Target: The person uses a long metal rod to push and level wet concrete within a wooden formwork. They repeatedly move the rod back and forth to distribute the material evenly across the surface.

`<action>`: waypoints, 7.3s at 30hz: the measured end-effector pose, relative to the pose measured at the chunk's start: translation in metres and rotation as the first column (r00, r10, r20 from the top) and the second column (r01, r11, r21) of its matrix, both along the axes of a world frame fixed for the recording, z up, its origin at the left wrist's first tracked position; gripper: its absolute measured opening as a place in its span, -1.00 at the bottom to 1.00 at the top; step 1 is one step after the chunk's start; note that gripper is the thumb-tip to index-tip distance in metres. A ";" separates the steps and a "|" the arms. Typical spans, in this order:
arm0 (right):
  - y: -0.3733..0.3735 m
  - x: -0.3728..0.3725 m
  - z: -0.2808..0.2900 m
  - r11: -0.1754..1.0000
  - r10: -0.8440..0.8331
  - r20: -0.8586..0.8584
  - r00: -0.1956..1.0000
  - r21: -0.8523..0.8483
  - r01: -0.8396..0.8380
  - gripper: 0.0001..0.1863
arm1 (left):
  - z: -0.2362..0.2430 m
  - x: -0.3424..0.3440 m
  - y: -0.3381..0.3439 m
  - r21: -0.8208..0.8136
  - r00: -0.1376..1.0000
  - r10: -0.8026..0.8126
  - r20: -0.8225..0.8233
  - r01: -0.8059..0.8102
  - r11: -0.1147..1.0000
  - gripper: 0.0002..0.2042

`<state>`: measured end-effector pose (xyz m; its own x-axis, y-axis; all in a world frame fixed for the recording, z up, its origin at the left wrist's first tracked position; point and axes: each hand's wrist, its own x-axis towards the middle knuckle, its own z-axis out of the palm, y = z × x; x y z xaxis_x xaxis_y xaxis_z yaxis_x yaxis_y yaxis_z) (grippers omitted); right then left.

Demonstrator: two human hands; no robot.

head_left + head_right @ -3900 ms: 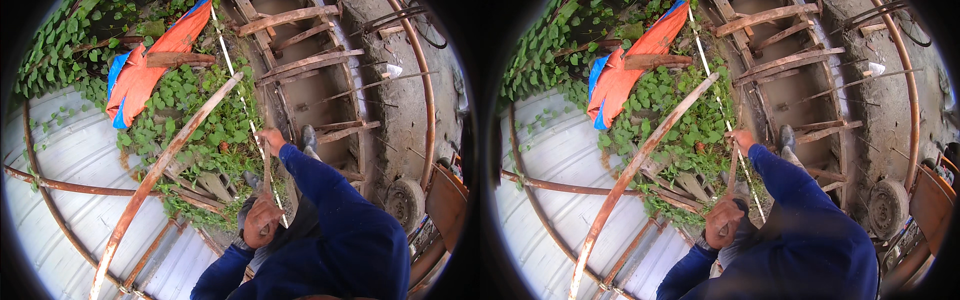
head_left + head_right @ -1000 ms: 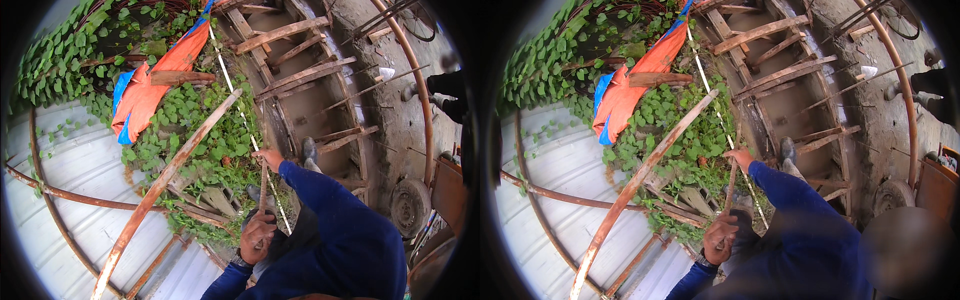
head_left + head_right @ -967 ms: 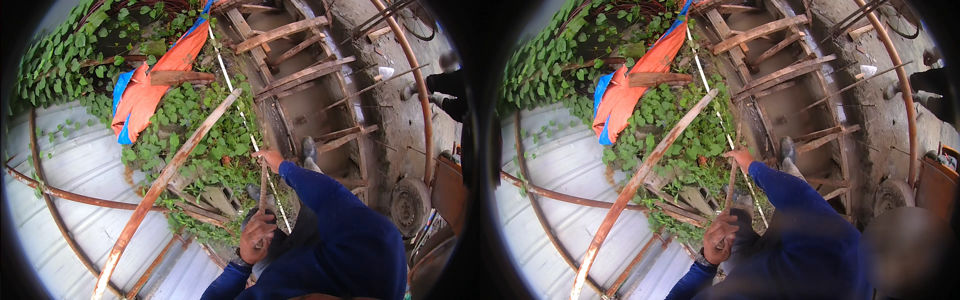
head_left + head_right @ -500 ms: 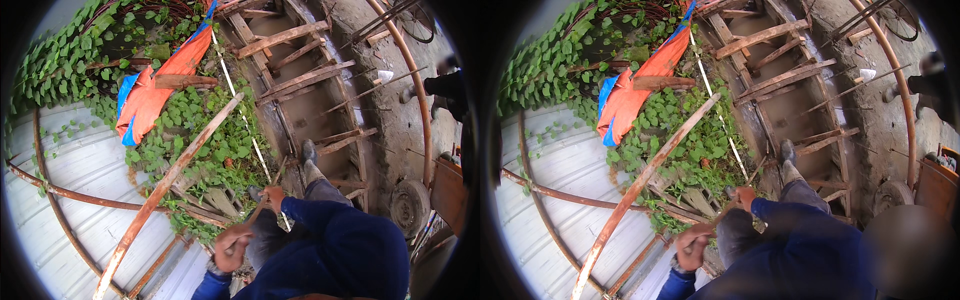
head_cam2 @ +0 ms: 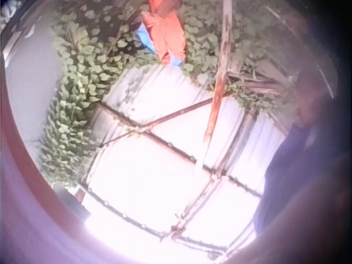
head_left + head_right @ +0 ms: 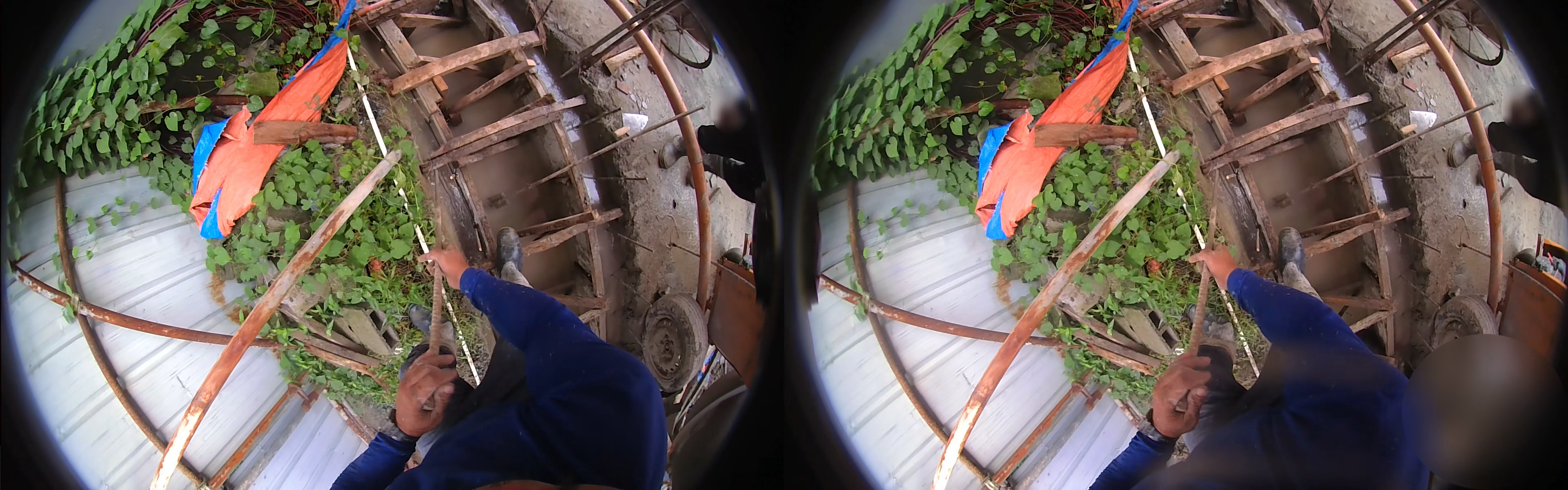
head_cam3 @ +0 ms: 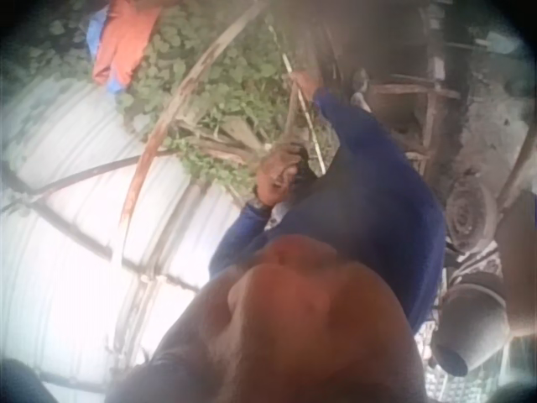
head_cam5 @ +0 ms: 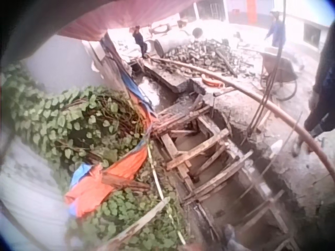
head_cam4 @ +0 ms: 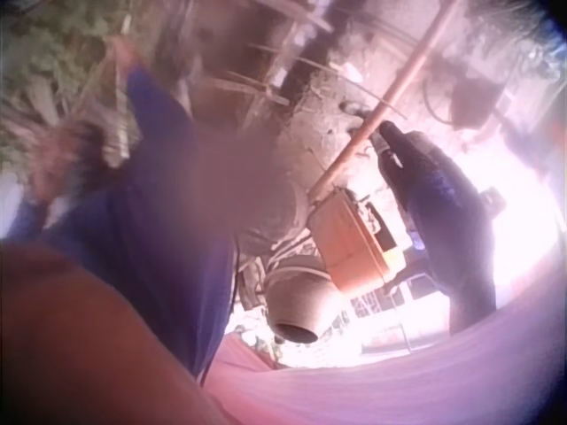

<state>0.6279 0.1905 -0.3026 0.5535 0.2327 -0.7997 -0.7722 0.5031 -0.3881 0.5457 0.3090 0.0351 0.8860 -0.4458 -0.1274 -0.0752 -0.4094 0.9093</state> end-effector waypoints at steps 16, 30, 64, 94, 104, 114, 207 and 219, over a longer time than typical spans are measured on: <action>0.065 -0.035 0.207 0.970 -0.063 -0.032 0.998 0.233 0.068 -0.70 | 0.196 0.061 0.059 -0.136 0.929 0.289 0.230 -0.264 0.955 -0.66; 0.066 0.067 0.189 0.978 -0.104 0.156 0.982 0.197 0.072 -0.71 | 0.161 0.095 0.043 -0.193 0.877 0.351 0.328 -0.302 0.934 -0.68; -0.009 0.229 -0.027 0.982 -0.188 0.098 0.977 0.017 0.187 -0.79 | -0.110 0.164 -0.015 -0.142 0.951 0.084 0.298 -0.043 0.989 -0.90; 0.028 0.138 0.068 0.995 -0.102 0.074 0.992 -0.004 0.103 -0.61 | -0.033 0.135 0.022 -0.386 0.915 0.338 0.218 -0.238 0.891 -0.89; 0.001 0.217 -0.050 0.959 -0.282 0.064 0.957 0.052 0.279 -0.72 | -0.104 0.196 -0.007 -0.177 0.968 0.221 0.120 -0.198 0.964 -0.85; 0.003 0.182 -0.007 0.982 -0.187 0.169 0.968 0.012 0.188 -0.58 | -0.115 0.147 0.001 -0.163 0.943 0.134 0.303 -0.087 0.983 -0.77; 0.006 0.017 -0.063 0.974 -0.124 -0.074 0.990 0.180 0.135 -0.86 | -0.026 0.018 -0.003 -0.187 0.999 -0.047 0.010 0.048 0.981 -0.69; 0.064 -0.093 0.024 0.977 -0.138 -0.354 0.925 0.104 0.186 -0.89 | 0.065 0.029 0.049 -0.055 0.839 0.487 -0.242 -0.513 0.857 -0.88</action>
